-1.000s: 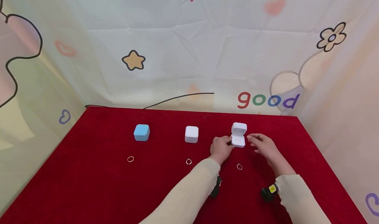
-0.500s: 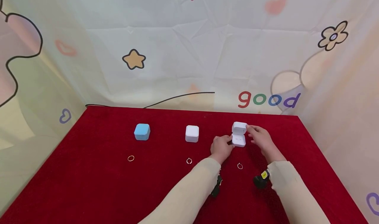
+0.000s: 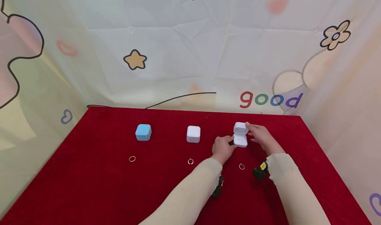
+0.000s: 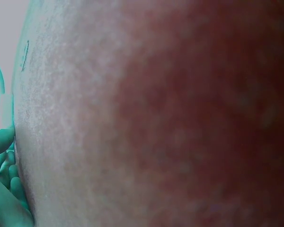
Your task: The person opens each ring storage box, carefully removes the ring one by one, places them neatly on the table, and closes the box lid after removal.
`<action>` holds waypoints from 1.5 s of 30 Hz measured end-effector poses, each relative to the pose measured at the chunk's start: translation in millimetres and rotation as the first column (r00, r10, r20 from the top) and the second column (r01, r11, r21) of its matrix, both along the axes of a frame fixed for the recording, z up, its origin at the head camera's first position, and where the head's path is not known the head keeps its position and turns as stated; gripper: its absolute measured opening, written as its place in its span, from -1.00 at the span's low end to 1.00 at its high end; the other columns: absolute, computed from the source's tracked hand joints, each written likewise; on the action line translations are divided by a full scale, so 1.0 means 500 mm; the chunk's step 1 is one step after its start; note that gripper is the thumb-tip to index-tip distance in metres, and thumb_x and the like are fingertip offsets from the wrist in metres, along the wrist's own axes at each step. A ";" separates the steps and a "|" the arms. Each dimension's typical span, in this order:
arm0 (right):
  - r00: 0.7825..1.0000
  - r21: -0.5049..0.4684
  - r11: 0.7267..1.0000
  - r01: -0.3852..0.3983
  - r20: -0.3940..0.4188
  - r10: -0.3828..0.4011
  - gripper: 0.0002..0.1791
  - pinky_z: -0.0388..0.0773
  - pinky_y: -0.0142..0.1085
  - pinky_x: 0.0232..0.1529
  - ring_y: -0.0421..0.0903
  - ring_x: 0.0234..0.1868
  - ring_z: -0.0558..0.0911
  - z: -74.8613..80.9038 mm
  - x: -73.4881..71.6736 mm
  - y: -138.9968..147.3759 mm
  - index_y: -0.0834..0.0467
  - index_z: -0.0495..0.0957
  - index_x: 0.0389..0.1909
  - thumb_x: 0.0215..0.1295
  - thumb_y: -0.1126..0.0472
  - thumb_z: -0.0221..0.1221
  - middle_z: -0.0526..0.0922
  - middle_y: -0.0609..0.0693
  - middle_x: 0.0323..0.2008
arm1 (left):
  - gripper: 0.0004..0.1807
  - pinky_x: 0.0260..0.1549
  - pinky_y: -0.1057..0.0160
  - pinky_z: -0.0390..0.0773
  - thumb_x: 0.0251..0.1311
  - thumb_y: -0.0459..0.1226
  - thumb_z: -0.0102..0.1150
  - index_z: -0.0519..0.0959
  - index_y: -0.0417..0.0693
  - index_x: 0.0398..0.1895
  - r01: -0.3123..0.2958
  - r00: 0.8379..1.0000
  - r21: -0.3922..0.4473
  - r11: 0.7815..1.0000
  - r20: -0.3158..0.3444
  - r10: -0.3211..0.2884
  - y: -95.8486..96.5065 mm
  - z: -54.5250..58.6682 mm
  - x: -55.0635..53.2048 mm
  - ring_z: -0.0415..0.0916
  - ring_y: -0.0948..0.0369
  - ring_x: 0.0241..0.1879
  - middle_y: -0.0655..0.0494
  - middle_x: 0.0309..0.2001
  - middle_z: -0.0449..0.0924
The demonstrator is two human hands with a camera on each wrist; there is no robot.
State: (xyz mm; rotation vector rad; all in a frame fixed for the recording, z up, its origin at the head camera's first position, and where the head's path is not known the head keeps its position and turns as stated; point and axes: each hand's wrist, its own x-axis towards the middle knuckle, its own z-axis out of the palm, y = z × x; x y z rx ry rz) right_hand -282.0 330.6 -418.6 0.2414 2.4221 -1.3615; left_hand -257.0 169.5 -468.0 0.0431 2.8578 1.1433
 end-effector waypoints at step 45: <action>0.987 -0.055 0.986 -0.158 0.000 0.159 -0.31 0.15 0.26 0.53 0.49 0.50 0.12 -0.014 0.012 -0.006 0.51 -0.23 0.56 0.71 0.07 -0.42 0.01 0.57 0.48 | -0.56 -0.02 0.32 0.58 0.24 -0.17 0.42 0.68 0.21 0.21 -0.040 0.999 0.064 0.997 0.012 0.040 0.008 -0.011 -0.009 0.56 0.23 0.05 0.29 0.12 0.73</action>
